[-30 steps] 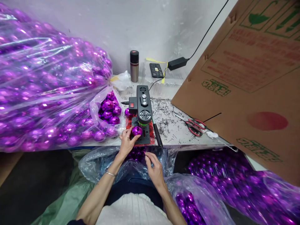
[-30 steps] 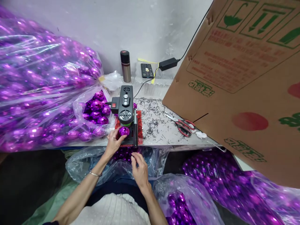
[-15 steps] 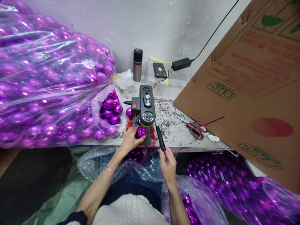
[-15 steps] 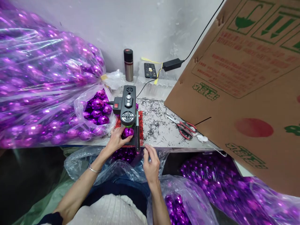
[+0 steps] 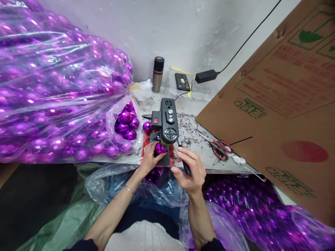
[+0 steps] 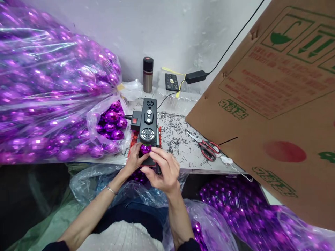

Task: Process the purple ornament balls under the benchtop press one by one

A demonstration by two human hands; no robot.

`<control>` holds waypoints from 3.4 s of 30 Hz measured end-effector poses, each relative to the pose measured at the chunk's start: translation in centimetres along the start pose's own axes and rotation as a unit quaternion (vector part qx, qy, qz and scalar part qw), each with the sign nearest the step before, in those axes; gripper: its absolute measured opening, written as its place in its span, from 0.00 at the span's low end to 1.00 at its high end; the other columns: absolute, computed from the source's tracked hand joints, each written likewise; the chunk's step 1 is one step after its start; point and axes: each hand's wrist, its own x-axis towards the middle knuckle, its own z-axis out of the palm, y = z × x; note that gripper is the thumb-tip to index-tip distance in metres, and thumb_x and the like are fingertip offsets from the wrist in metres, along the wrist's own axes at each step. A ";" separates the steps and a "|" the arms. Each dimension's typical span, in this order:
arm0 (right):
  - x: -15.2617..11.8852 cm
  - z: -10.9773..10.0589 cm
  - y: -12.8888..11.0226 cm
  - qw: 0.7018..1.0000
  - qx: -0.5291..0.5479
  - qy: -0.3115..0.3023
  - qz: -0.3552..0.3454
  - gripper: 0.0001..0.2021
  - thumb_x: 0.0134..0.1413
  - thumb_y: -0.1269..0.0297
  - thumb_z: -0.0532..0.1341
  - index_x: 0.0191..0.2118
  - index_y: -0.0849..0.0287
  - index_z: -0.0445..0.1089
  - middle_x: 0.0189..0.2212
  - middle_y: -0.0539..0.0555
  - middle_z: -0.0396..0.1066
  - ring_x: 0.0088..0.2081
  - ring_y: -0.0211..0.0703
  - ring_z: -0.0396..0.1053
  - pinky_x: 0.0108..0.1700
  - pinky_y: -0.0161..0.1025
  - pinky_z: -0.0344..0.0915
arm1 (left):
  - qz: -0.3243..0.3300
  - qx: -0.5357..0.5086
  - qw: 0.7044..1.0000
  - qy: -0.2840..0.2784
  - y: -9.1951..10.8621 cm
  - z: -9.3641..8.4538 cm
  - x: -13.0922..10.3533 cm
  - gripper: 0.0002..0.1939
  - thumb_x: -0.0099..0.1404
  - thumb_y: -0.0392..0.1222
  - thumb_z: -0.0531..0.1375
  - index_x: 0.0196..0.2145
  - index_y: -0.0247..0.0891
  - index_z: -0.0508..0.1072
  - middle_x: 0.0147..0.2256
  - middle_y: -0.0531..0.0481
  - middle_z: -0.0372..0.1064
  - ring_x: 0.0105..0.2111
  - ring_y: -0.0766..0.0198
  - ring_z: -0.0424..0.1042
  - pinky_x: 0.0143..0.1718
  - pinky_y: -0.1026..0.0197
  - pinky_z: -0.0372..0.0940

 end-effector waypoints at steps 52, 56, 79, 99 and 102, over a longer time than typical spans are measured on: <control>-0.8 4.4 0.3 0.980 0.105 0.123 0.114 0.19 0.73 0.68 0.51 0.26 0.53 0.61 0.22 0.47 0.64 0.26 0.39 0.65 0.31 0.40 0.60 | 0.053 -0.022 0.998 -0.010 0.1 0.0 -0.1 0.28 0.65 0.48 0.71 0.58 0.39 0.71 0.55 0.37 0.75 0.58 0.44 0.75 0.61 0.40 0.68; 1.2 3.5 -0.6 0.975 0.133 0.107 0.143 0.19 0.72 0.69 0.53 0.25 0.55 0.61 0.22 0.46 0.63 0.27 0.37 0.65 0.32 0.39 0.59 | 0.103 0.025 0.994 -0.023 0.2 -2.0 -3.6 0.31 0.64 0.51 0.71 0.60 0.41 0.69 0.57 0.38 0.74 0.60 0.44 0.73 0.65 0.37 0.65; 0.7 3.5 -0.8 0.982 0.114 0.107 0.107 0.18 0.71 0.73 0.52 0.26 0.54 0.61 0.23 0.47 0.65 0.29 0.37 0.68 0.32 0.38 0.61 | -0.162 -0.295 0.941 0.036 1.0 -6.8 1.1 0.35 0.67 0.62 0.65 0.64 0.41 0.70 0.55 0.41 0.78 0.54 0.52 0.79 0.58 0.50 0.73; 2.8 2.7 -1.6 0.977 0.129 0.090 0.144 0.19 0.72 0.71 0.53 0.25 0.55 0.60 0.23 0.46 0.64 0.28 0.34 0.66 0.32 0.37 0.61 | -0.091 -0.131 0.985 0.070 -0.4 -0.7 -1.2 0.29 0.64 0.57 0.70 0.58 0.43 0.76 0.56 0.41 0.77 0.59 0.47 0.74 0.64 0.44 0.65; 2.6 2.7 -1.6 0.976 0.129 0.089 0.150 0.19 0.72 0.71 0.54 0.25 0.55 0.60 0.23 0.46 0.64 0.28 0.35 0.66 0.32 0.37 0.61 | -0.063 -0.070 0.994 0.053 -0.4 -0.5 -1.2 0.29 0.64 0.56 0.71 0.59 0.44 0.75 0.58 0.41 0.76 0.60 0.46 0.72 0.64 0.42 0.65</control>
